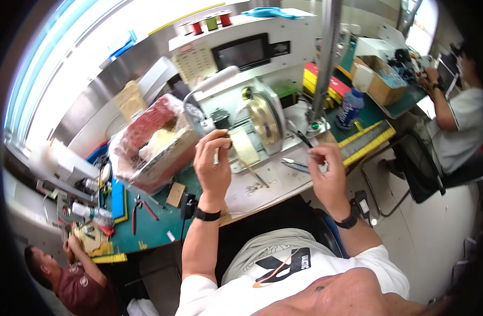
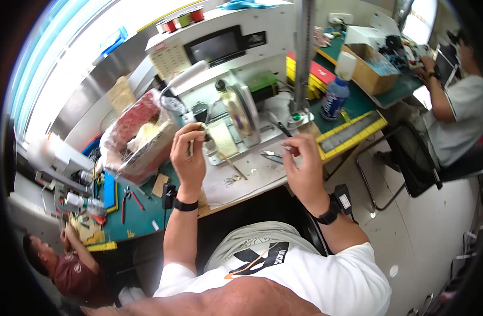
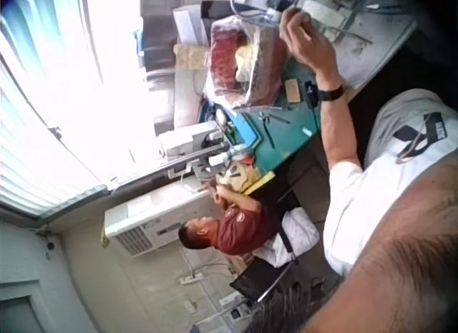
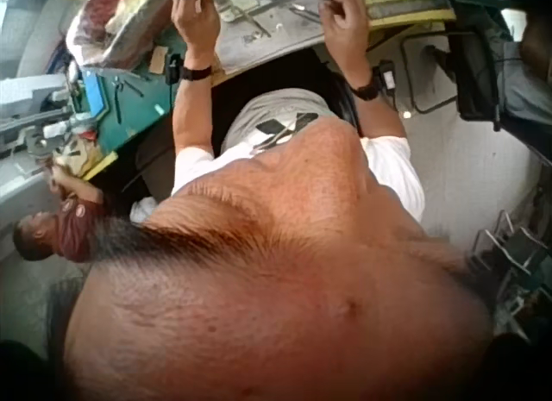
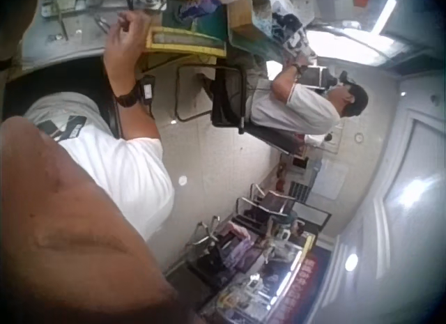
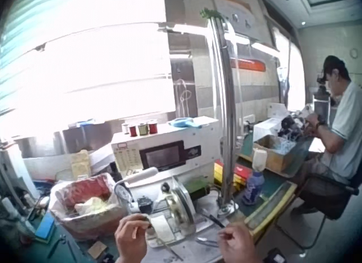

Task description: The technician is assembling small components using a specialized rotating fixture, tweezers, and adhesive.

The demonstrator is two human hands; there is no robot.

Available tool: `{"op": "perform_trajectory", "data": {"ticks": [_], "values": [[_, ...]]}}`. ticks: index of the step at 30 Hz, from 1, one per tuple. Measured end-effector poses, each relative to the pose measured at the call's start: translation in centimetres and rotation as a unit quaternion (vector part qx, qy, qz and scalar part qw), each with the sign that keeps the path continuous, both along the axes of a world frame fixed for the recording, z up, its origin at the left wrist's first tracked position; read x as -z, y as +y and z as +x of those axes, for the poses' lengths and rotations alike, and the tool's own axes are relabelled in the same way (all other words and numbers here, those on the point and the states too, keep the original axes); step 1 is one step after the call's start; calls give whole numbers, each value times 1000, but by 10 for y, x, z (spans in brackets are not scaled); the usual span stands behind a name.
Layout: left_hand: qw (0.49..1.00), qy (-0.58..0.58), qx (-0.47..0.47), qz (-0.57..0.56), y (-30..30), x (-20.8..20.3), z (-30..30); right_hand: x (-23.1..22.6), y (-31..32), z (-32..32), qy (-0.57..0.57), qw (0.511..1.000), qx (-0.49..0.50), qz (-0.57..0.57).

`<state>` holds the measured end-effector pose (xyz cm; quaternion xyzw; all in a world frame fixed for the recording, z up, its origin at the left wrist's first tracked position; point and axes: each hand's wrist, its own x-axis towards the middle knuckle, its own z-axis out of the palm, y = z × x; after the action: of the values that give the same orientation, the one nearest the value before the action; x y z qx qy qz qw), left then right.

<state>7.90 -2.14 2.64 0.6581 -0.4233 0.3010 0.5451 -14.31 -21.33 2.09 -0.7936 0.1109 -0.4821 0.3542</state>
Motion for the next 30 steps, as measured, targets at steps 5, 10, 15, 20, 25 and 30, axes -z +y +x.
{"op": "perform_trajectory", "data": {"ticks": [5,10,15,20,25,30], "values": [[1000,9,5,9,-9,4,-2,32,-20,-9,160,973,69,-149],[1000,17,7,23,-10,2,-5,49,-22,-8,218,956,74,-179],[999,24,18,33,-8,7,-2,52,-24,-8,220,954,70,-190],[999,20,23,38,-6,10,1,55,-31,-7,192,962,75,-180],[999,15,19,42,-5,10,2,48,-23,-1,78,997,27,-12],[999,28,20,25,-8,9,-1,49,-21,7,-3,981,-62,183]]}}
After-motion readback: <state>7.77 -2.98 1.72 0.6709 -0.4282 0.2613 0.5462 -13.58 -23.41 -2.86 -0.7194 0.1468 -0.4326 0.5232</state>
